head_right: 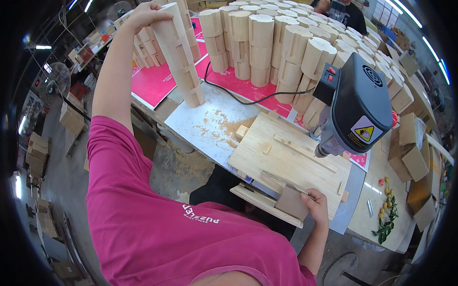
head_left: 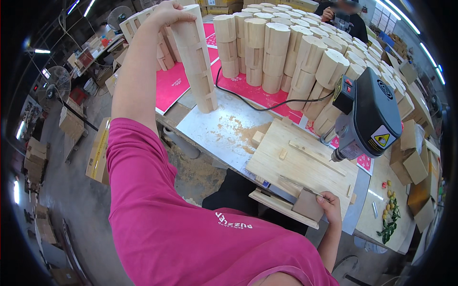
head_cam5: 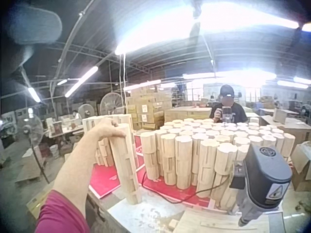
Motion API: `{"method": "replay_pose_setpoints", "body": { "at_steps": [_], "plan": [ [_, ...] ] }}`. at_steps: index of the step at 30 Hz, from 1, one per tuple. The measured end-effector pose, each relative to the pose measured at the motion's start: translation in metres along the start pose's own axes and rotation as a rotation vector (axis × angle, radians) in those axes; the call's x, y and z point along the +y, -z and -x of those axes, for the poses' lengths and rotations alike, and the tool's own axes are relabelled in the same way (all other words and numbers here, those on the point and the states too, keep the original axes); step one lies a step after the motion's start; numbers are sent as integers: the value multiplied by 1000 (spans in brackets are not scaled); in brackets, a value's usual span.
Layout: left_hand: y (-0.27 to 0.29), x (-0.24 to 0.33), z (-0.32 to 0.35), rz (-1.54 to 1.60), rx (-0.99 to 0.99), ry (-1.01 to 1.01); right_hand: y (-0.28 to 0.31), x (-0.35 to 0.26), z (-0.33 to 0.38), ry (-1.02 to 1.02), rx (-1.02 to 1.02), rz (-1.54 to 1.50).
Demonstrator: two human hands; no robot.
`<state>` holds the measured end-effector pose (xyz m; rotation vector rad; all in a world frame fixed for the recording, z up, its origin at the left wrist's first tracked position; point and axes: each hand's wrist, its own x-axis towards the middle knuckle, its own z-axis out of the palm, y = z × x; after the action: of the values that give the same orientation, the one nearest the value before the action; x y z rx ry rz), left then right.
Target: Drilling holes into cylindrical wood blocks using a drill press workstation.
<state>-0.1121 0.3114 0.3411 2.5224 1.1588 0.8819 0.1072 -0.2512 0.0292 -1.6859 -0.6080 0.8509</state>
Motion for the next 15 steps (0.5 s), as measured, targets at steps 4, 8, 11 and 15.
{"method": "replay_pose_setpoints", "body": {
  "at_steps": [4, 8, 11, 15],
  "plan": [
    [0, -1, 13, 34, 120, -16, 1, -1, 0, -19, -13, 19],
    [-33, -21, 20, 168, 426, 6, 1, 1, -1, -36, -2, 39],
    [-68, -48, 45, 536, 421, -211, 2, 4, -2, -9, -6, 52],
    [-156, -108, 95, 516, 249, -28, 0, 1, -3, 3, -9, 43]
  ]
}}
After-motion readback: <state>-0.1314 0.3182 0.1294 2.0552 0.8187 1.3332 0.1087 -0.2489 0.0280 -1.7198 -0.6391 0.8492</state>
